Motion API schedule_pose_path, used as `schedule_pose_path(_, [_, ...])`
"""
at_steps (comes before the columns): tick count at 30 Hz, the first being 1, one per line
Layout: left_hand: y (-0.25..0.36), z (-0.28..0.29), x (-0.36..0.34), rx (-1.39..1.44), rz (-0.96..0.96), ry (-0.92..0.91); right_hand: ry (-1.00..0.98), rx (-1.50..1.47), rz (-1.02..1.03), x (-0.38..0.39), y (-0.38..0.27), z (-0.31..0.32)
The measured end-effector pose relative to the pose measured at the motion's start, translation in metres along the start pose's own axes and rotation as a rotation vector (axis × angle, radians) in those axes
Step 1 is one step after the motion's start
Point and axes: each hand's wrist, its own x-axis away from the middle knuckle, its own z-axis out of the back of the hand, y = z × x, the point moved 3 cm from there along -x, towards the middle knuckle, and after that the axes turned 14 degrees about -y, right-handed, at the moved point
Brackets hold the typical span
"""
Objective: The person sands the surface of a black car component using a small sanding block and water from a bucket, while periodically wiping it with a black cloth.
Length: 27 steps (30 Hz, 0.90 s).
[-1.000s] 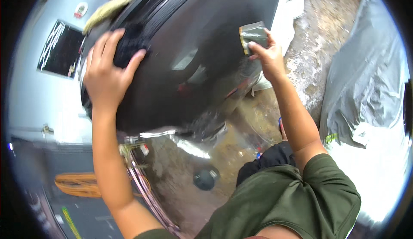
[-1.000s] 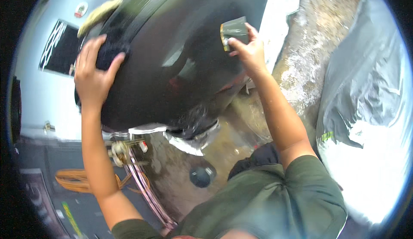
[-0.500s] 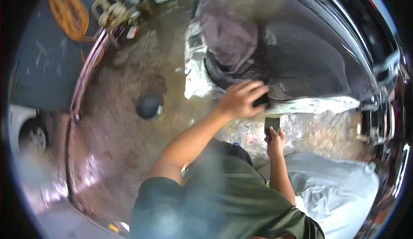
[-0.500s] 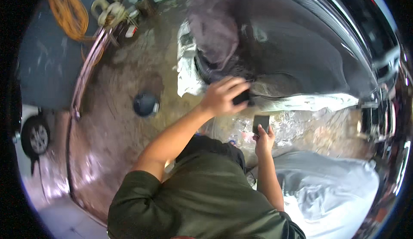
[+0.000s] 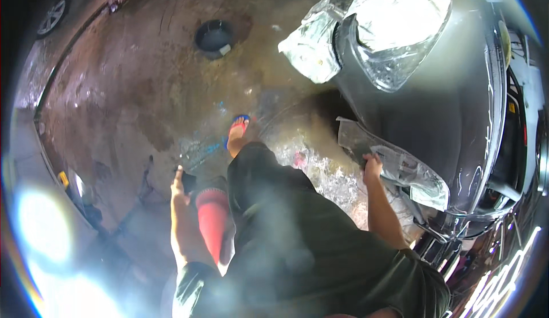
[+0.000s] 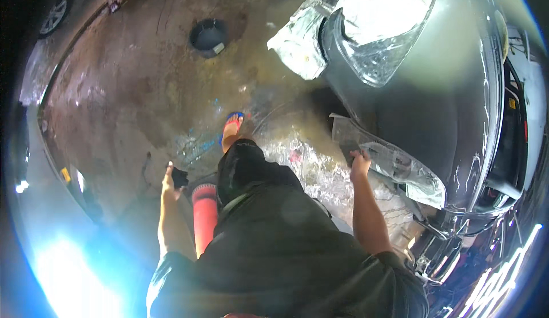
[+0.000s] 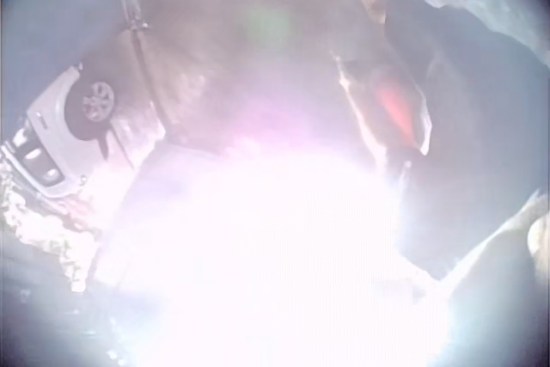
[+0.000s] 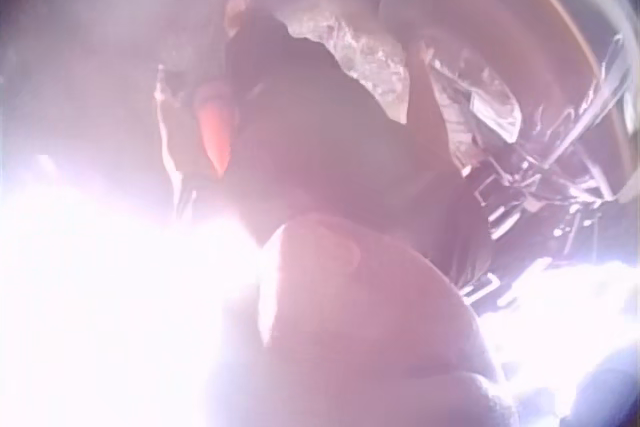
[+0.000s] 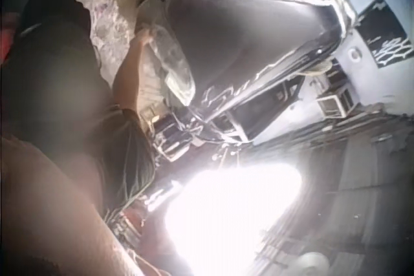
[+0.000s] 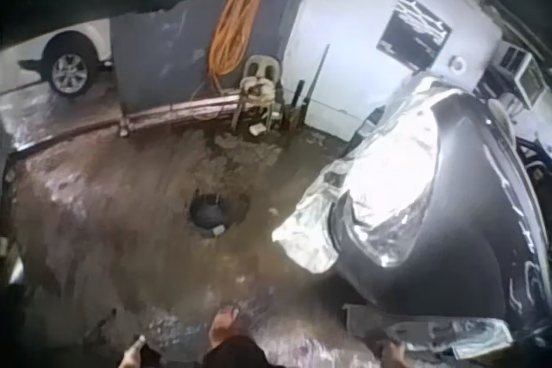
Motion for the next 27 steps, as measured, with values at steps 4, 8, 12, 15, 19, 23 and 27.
schedule_pose_path(4, [-0.138,0.007,0.041,0.084,0.105,-0.161,-0.116,-0.169,-0.105,0.030,0.004,-0.027])
schedule_pose_path(8, [-0.246,0.033,0.044,0.050,0.266,0.078,-0.230,0.076,-0.191,0.051,0.020,-0.060])
schedule_pose_path(12, [-0.265,0.014,0.056,-0.038,0.259,0.144,-0.323,0.122,-0.248,0.062,0.050,-0.057])
schedule_pose_path(15, [-0.242,0.036,0.039,-0.085,0.293,0.189,-0.231,0.099,-0.294,0.066,0.045,-0.080])
schedule_pose_path(19, [-0.138,0.018,0.003,0.014,0.093,0.056,-0.171,-0.332,-0.336,0.060,0.024,-0.103])
schedule_pose_path(23, [0.014,-0.055,-0.013,0.096,-0.114,-0.325,-0.292,-0.693,-0.295,0.059,-0.001,-0.143])
schedule_pose_path(27, [0.206,-0.244,0.039,-0.213,-0.440,-0.597,-0.236,-0.917,-0.156,0.065,-0.029,-0.166])
